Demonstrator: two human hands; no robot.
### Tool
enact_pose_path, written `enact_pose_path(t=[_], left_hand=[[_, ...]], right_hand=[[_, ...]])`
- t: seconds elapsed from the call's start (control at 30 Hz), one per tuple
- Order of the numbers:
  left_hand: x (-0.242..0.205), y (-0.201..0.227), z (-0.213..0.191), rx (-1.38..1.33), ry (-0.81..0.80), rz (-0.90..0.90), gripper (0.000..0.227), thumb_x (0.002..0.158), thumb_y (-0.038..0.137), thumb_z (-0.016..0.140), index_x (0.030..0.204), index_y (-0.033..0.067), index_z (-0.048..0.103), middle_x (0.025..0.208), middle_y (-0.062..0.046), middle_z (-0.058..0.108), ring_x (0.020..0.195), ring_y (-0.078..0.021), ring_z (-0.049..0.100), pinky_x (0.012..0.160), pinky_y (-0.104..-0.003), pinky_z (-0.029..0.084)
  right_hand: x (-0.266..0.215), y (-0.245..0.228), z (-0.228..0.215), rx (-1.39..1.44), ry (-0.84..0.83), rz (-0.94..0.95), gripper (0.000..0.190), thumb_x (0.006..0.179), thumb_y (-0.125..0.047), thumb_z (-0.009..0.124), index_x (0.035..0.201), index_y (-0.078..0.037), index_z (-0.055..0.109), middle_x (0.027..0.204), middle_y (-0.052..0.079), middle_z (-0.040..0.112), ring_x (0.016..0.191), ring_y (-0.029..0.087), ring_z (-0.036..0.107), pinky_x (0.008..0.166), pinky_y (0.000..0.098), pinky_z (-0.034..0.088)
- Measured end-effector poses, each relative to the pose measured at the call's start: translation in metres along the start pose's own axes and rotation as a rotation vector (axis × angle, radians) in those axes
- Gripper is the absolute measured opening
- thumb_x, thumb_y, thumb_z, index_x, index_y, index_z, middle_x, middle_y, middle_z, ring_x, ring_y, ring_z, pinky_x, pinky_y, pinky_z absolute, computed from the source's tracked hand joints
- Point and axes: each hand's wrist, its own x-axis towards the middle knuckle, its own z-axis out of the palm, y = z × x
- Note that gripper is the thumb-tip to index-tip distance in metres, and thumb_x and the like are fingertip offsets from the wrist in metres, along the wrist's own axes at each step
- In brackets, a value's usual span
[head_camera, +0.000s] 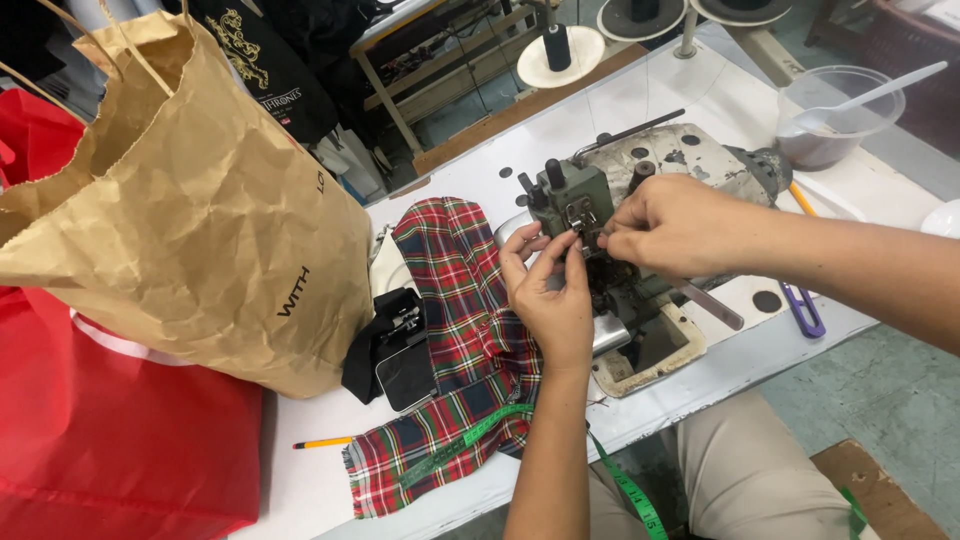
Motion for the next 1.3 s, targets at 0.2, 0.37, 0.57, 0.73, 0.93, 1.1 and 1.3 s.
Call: enact_pose_path(t=[0.2,0.37,0.57,0.73,0.93,1.1,1.3], left_hand=[[-0.001,0.004,0.001,-0.018,-0.004,-0.008,0.017,0.088,-0.002,0.079,0.102,0.0068,0.083,0.123,-0.009,0.061,0.107,-0.021,0.064,0.07,-0.022,0.063],[0.0,0.004,-0.001,-0.028,-0.006,-0.002,0.018,0.088,-0.003,0.079,0.102,0.0074,0.083,0.123,-0.009,0.061,0.106,-0.0197,0.063,0.07,-0.021,0.063],[0.0,0.002,0.0,-0.016,-0.003,0.016,0.018,0.087,-0.002,0.079,0.102,0.0081,0.083,0.123,-0.009,0.062,0.106,-0.0205,0.064,0.07,-0.021,0.063],[0.001,0.001,0.0,-0.015,0.001,0.029,0.019,0.087,-0.001,0.08,0.103,0.0091,0.083,0.122,-0.009,0.062,0.105,-0.0202,0.065,0.07,-0.021,0.063],[0.001,0.0,0.001,-0.018,0.009,0.05,0.019,0.087,-0.002,0.08,0.103,0.0083,0.083,0.122,-0.009,0.062,0.104,-0.0207,0.065,0.07,-0.021,0.063],[0.001,-0.001,0.001,-0.021,0.014,0.051,0.019,0.087,-0.002,0.08,0.102,0.0091,0.083,0.122,-0.009,0.062,0.104,-0.0207,0.066,0.069,-0.021,0.063],[0.003,0.0,0.0,-0.01,0.019,0.032,0.019,0.087,0.002,0.083,0.103,0.0124,0.082,0.122,-0.006,0.06,0.102,-0.0187,0.067,0.068,-0.022,0.062]], right_hand=[[0.012,0.004,0.0,-0.02,-0.002,-0.009,0.045,0.088,-0.02,0.068,0.048,0.0,0.072,0.044,0.017,0.059,0.05,0.031,0.061,0.057,0.0409,0.052],[0.024,0.019,0.006,-0.052,-0.023,-0.012,0.045,0.088,-0.02,0.067,0.049,0.0,0.071,0.044,0.017,0.058,0.051,0.032,0.061,0.059,0.0418,0.052],[0.026,0.02,0.006,-0.03,-0.02,-0.008,0.047,0.09,-0.022,0.068,0.049,0.001,0.072,0.042,0.017,0.056,0.049,0.031,0.06,0.059,0.0409,0.052],[0.025,0.018,0.005,-0.031,-0.016,-0.003,0.047,0.09,-0.021,0.067,0.049,0.001,0.071,0.042,0.017,0.056,0.049,0.031,0.06,0.058,0.0407,0.052],[0.028,0.021,0.006,-0.025,-0.017,-0.006,0.049,0.093,-0.023,0.067,0.05,0.001,0.073,0.041,0.016,0.056,0.051,0.031,0.061,0.061,0.0416,0.054],[0.035,0.027,0.007,-0.04,-0.022,-0.018,0.053,0.096,-0.027,0.067,0.05,0.0,0.073,0.041,0.016,0.056,0.05,0.032,0.061,0.061,0.0422,0.054],[0.043,0.037,0.008,-0.051,-0.025,-0.016,0.053,0.095,-0.031,0.068,0.052,0.0,0.073,0.043,0.017,0.057,0.054,0.033,0.063,0.063,0.0437,0.054]])
